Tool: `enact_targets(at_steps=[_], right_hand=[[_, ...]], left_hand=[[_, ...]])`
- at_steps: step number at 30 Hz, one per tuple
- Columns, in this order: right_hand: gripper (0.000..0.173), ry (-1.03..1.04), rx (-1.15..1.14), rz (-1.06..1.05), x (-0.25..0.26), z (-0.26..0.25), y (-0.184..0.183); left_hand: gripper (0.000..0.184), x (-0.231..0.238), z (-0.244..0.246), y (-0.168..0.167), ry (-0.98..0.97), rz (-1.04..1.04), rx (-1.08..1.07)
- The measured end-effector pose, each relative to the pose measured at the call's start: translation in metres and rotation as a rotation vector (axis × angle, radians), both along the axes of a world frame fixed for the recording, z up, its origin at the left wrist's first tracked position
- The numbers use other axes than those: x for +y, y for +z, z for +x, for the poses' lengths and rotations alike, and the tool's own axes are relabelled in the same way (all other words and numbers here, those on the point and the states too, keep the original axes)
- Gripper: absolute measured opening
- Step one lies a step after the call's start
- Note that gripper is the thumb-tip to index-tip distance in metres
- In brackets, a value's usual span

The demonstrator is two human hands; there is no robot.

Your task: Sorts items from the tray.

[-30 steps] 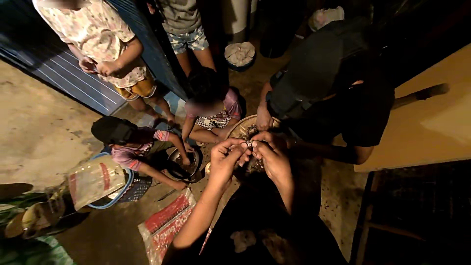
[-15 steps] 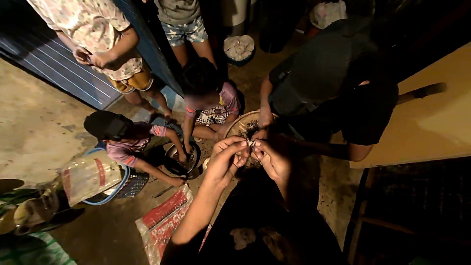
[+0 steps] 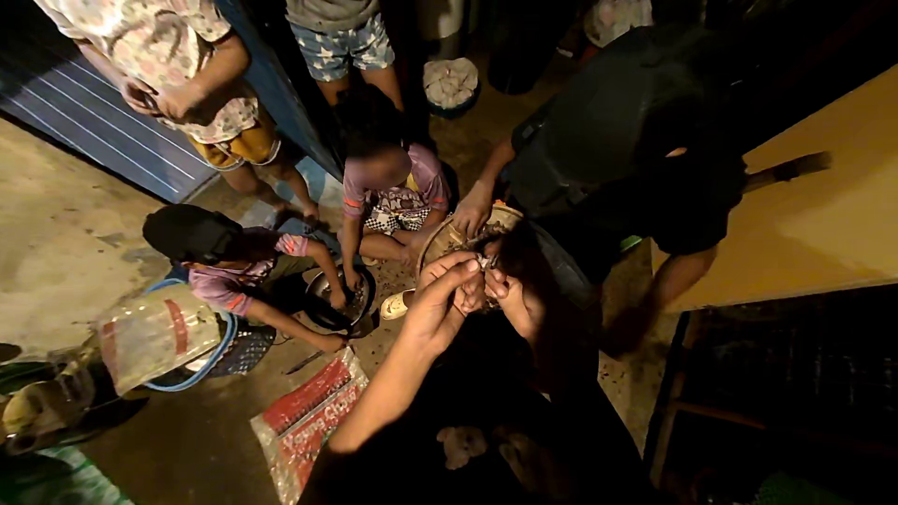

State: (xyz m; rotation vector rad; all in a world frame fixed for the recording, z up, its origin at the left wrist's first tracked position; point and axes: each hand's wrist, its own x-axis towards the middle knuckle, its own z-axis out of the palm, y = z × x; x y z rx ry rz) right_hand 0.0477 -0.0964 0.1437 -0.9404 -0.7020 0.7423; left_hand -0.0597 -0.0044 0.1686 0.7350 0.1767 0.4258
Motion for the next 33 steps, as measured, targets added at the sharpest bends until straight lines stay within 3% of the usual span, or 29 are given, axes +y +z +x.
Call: enact_targets(at_steps=[3,7,12,15,17,19,21,24,26,29,33], right_hand=[[0.018,0.000,0.054,0.002,0.003,-0.003,0.004],[0.017,-0.059,0.082,0.017,0.005,-0.008,0.006],[0.016,-0.220,-0.194,-0.109,-0.001,-0.008,0.016],[0.014,-0.257,-0.491,-0.222,-0.014,0.019,-0.012],[0.021,-0.200,-0.655,-0.417,-0.037,0.047,-0.051],[0.025,-0.117,-0.662,-0.747,-0.056,0.070,-0.078],[0.028,-0.099,-0.580,-0.986,-0.063,0.089,-0.113],[0.036,-0.121,-0.518,-1.179,-0.060,0.096,-0.138],[0.035,-0.108,-0.565,-1.255,-0.058,0.095,-0.149],[0.037,-0.016,-0.656,-1.358,-0.057,0.102,-0.167],[0.042,0.143,-0.630,-1.464,-0.045,0.113,-0.193]], left_hand=[[0.022,-0.002,0.000,-0.002,0.062,0.017,-0.007],[0.020,-0.007,-0.002,-0.006,0.272,0.213,0.019],[0.016,-0.004,-0.002,-0.009,0.426,0.577,0.104],[0.007,0.002,0.011,-0.032,0.447,0.917,0.179],[0.012,0.010,0.019,-0.060,0.323,1.162,0.367],[0.031,0.016,0.022,-0.079,-0.061,1.263,0.679],[0.050,0.017,0.024,-0.099,-0.454,1.233,0.880],[0.058,0.005,0.010,-0.119,-0.748,1.230,0.965],[0.049,-0.003,0.000,-0.130,-0.905,1.231,0.981],[0.039,-0.007,-0.017,-0.161,-1.019,1.217,0.998],[0.039,0.021,-0.052,-0.193,-0.756,1.055,1.157]])
